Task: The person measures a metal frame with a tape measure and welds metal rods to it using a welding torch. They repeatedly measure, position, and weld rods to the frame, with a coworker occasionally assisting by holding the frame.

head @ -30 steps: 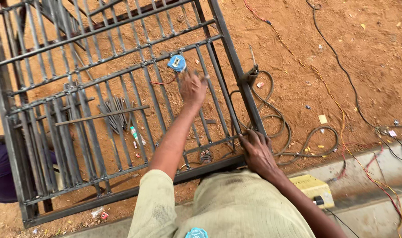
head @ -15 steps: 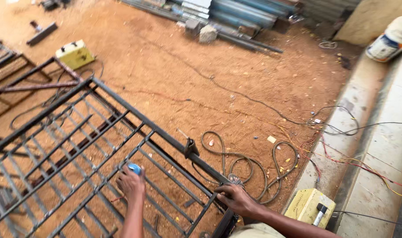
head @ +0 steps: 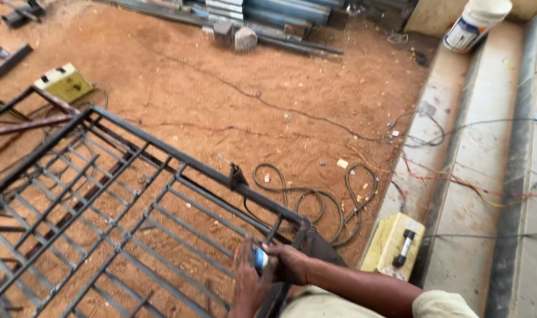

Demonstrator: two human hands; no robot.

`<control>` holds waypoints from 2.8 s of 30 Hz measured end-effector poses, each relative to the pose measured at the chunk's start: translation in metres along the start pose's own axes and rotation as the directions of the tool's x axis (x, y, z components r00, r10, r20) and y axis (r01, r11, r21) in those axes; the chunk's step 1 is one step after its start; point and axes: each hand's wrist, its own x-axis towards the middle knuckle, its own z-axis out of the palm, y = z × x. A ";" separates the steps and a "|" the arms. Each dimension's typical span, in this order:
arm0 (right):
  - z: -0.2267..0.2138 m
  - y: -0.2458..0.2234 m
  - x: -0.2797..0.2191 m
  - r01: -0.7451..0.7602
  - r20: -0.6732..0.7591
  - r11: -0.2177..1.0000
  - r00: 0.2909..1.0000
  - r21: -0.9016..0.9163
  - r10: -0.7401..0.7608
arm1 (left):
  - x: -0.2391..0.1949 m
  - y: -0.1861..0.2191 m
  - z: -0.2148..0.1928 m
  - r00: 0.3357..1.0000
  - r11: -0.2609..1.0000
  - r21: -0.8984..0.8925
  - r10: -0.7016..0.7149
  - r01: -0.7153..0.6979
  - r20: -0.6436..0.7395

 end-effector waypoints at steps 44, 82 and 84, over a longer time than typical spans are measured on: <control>0.007 -0.045 0.014 0.160 0.468 -0.460 0.541 -0.873 -0.699 | -0.035 -0.071 -0.093 0.758 0.681 0.333 -0.586 0.652 -0.286; 0.009 -0.055 0.025 0.052 0.412 -0.462 0.547 -0.885 -0.729 | -0.039 -0.081 -0.074 0.817 0.709 0.408 -0.505 0.576 -0.277; 0.008 -0.055 0.026 0.053 0.414 -0.465 0.553 -0.884 -0.723 | -0.043 -0.084 -0.073 0.818 0.705 0.416 -0.503 0.574 -0.278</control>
